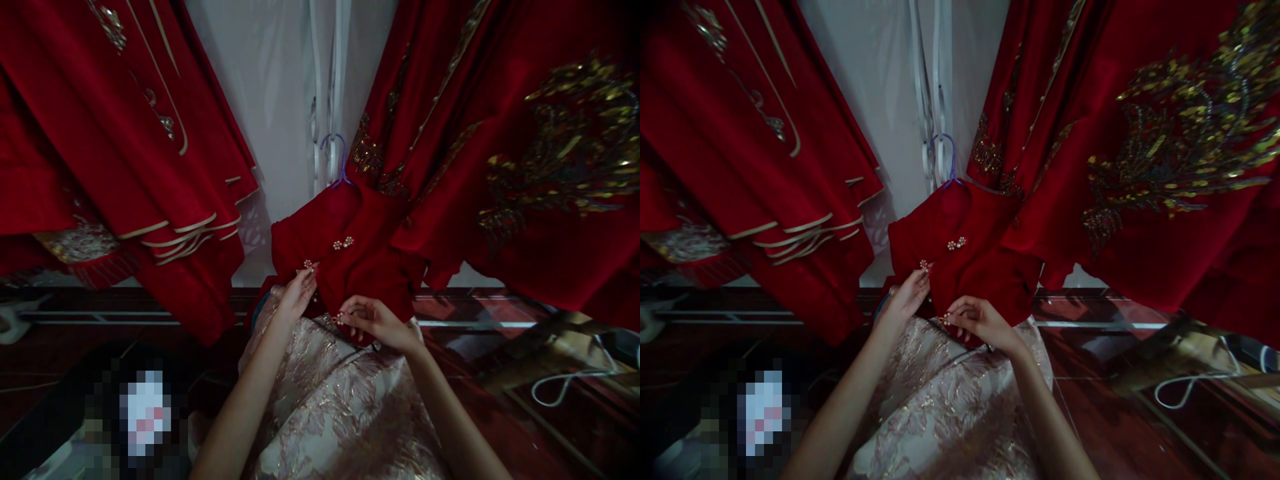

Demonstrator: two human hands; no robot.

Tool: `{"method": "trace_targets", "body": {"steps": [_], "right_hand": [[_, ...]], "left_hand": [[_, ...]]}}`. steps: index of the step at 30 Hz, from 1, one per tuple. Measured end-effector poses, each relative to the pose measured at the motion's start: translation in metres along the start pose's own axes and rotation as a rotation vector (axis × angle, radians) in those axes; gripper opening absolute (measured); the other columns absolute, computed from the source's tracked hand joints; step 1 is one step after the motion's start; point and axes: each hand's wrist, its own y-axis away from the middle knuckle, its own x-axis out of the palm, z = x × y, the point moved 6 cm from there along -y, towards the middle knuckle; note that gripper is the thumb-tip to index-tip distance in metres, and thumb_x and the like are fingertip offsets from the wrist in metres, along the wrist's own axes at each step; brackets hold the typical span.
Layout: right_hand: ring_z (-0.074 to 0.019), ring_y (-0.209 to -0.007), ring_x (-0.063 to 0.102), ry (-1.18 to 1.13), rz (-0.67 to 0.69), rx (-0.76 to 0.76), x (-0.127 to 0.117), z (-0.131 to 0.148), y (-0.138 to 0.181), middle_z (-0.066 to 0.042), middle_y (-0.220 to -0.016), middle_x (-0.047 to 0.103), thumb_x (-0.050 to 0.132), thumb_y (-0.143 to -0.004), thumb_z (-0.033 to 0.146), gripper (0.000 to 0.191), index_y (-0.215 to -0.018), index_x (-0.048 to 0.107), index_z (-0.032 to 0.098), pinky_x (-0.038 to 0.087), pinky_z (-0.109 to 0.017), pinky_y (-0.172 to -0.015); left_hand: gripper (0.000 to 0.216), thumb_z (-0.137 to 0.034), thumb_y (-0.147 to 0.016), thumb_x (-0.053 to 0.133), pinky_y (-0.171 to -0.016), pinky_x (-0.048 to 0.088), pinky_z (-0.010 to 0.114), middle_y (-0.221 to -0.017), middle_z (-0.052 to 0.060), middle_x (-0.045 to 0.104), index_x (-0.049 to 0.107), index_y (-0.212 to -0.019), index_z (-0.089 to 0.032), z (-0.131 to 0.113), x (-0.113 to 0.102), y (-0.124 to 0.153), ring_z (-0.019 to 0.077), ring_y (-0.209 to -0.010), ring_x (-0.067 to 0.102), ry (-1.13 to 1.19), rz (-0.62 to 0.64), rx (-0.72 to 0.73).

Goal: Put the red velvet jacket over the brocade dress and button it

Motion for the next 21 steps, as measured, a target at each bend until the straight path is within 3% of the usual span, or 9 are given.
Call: {"method": "trace_targets", "body": {"steps": [4,10,16,18,21], "right_hand": [[-0.0080,-0.059,0.053,-0.014,0.006,-0.006,0.006,-0.004,-0.002,-0.001,-0.076,0.059,0.062,-0.077,0.040,0.027,-0.091,0.056,0.017,0.046,-0.020,-0.051],[-0.0080,-0.060,0.054,0.003,-0.003,-0.020,0.010,-0.006,-0.004,-0.002,-0.080,0.061,0.061,-0.078,0.040,0.027,-0.092,0.055,0.017,0.046,-0.020,-0.052],[-0.0072,-0.057,0.055,0.018,0.055,0.047,0.002,-0.004,0.006,0.000,-0.073,0.060,0.062,-0.077,0.042,0.030,-0.091,0.055,0.017,0.045,-0.019,-0.051],[-0.0067,-0.058,0.055,0.017,0.119,0.082,-0.001,-0.002,0.013,0.000,-0.074,0.060,0.064,-0.076,0.040,0.029,-0.091,0.055,0.016,0.045,-0.019,-0.052],[-0.0074,-0.063,0.057,-0.006,0.206,0.116,-0.004,0.003,0.023,-0.001,-0.079,0.062,0.065,-0.076,0.037,0.029,-0.092,0.055,0.015,0.047,-0.020,-0.057]], "left_hand": [[0.023,-0.030,-0.073,0.064,-0.091,0.047,0.031,-0.107,0.008,0.067,0.068,-0.091,-0.017,0.004,0.003,0.001,0.0183,-0.103,0.061,-0.022,0.046,0.036],[0.027,-0.027,-0.058,0.077,-0.082,0.047,0.028,-0.104,0.009,0.068,0.069,-0.080,-0.014,0.004,-0.007,-0.006,0.0187,-0.098,0.061,-0.070,-0.109,0.077],[0.040,-0.048,-0.067,0.069,-0.060,0.047,0.022,-0.096,0.010,0.066,0.066,-0.089,-0.015,-0.004,0.020,-0.002,0.0124,-0.071,0.061,-0.267,0.080,-0.102],[0.040,-0.049,-0.070,0.065,-0.055,0.045,0.021,-0.093,0.008,0.066,0.065,-0.091,-0.016,-0.023,0.037,-0.002,0.0120,-0.069,0.059,-0.421,0.124,0.054],[0.033,-0.042,-0.075,0.062,-0.057,0.045,0.022,-0.093,0.006,0.063,0.063,-0.099,-0.020,-0.057,0.068,-0.003,0.0123,-0.071,0.055,-0.688,0.182,0.442]]}}
